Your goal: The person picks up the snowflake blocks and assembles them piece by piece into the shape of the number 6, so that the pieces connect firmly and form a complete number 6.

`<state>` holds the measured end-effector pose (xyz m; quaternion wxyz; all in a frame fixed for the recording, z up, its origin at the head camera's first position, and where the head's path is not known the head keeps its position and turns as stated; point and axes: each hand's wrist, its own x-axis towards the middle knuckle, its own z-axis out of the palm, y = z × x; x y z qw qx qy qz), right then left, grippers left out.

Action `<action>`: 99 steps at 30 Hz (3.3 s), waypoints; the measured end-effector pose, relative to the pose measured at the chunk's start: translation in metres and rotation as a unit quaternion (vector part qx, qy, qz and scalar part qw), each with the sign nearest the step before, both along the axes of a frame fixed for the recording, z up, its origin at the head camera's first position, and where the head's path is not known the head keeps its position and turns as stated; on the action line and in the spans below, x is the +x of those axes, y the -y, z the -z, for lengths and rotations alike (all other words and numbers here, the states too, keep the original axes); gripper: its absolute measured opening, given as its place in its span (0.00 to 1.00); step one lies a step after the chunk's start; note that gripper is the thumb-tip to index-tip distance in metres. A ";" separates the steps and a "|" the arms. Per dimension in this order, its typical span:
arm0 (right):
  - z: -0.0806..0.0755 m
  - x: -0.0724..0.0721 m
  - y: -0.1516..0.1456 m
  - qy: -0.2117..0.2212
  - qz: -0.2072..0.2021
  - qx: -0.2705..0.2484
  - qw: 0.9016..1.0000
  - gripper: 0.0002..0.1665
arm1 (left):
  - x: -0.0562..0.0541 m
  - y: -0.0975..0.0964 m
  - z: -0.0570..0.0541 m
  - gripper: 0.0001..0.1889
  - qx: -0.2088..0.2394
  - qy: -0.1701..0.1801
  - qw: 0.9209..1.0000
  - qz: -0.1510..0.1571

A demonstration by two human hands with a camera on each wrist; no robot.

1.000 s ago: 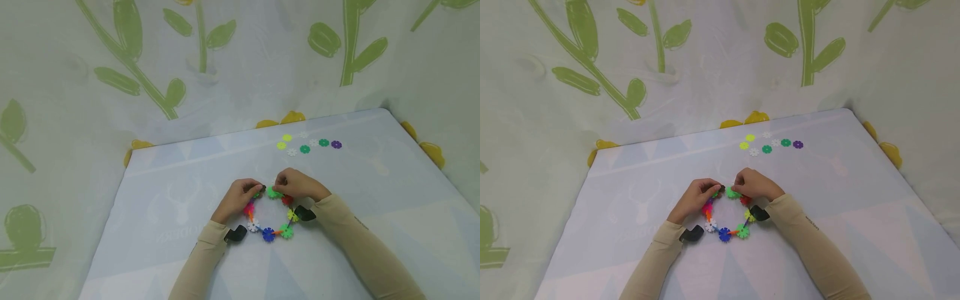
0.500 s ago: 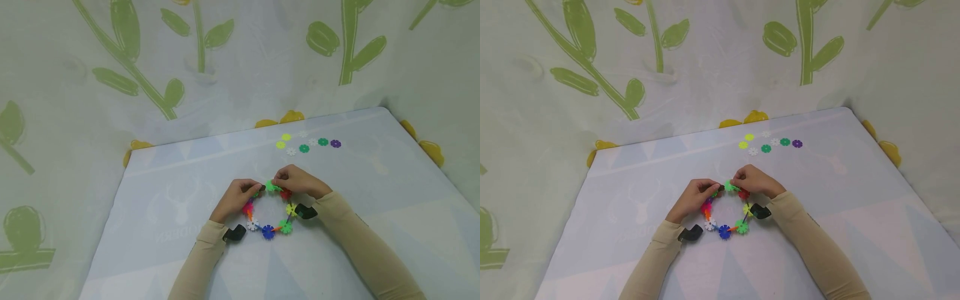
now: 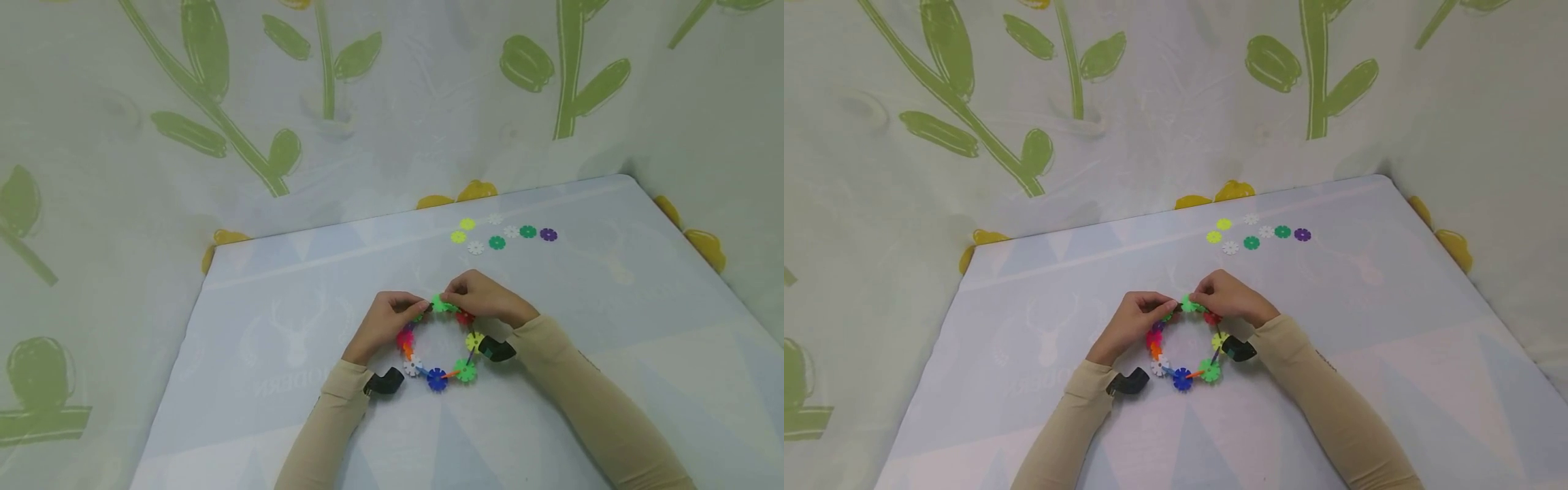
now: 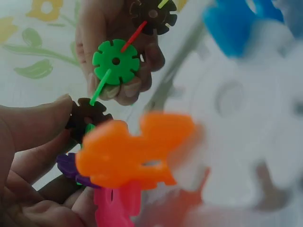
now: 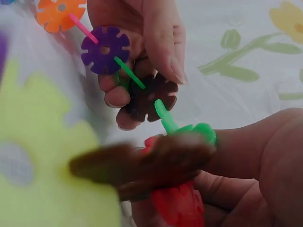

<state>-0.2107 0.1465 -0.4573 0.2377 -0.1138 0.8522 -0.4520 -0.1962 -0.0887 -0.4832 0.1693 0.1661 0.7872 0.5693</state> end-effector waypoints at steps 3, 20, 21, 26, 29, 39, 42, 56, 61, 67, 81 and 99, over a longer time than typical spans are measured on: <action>-0.001 0.001 0.003 -0.008 -0.001 0.002 1.000 0.15 | 0.001 0.000 -0.001 0.12 0.017 0.017 1.000 -0.018; -0.001 0.011 0.018 -0.016 0.052 -0.015 0.998 0.14 | 0.006 -0.004 -0.003 0.10 0.019 -0.009 0.998 -0.062; 0.000 0.011 0.018 -0.016 0.050 -0.019 0.998 0.14 | 0.006 -0.004 -0.003 0.10 0.018 -0.008 0.998 -0.061; 0.002 0.007 0.015 -0.033 0.031 -0.014 0.999 0.14 | 0.002 0.002 -0.006 0.15 -0.008 0.029 0.999 -0.025; 0.004 0.004 0.013 -0.038 0.002 -0.015 0.999 0.14 | 0.000 0.007 -0.009 0.19 -0.042 0.043 0.998 0.010; -0.001 -0.002 -0.003 -0.090 -0.026 -0.029 0.995 0.16 | -0.002 0.017 -0.016 0.13 -0.074 0.033 0.995 0.052; -0.008 -0.004 -0.015 -0.110 0.013 0.004 0.994 0.17 | -0.002 0.021 -0.017 0.12 -0.087 0.041 0.994 0.045; 0.001 -0.011 -0.012 -0.104 -0.025 0.102 0.989 0.17 | 0.001 0.037 -0.015 0.13 -0.099 0.040 0.993 0.053; 0.004 -0.008 -0.009 -0.116 -0.032 0.114 0.986 0.21 | 0.004 0.041 -0.014 0.11 -0.102 0.044 0.992 0.054; 0.006 -0.007 -0.006 -0.119 -0.042 0.110 0.986 0.16 | 0.004 0.043 -0.011 0.11 -0.104 0.049 0.991 0.063; 0.006 -0.014 -0.014 -0.135 -0.037 0.022 0.990 0.11 | 0.000 0.040 -0.009 0.11 -0.086 0.059 0.991 0.079; -0.005 -0.003 0.007 -0.142 -0.063 -0.088 0.984 0.09 | 0.003 0.034 -0.008 0.11 -0.044 0.040 0.996 0.073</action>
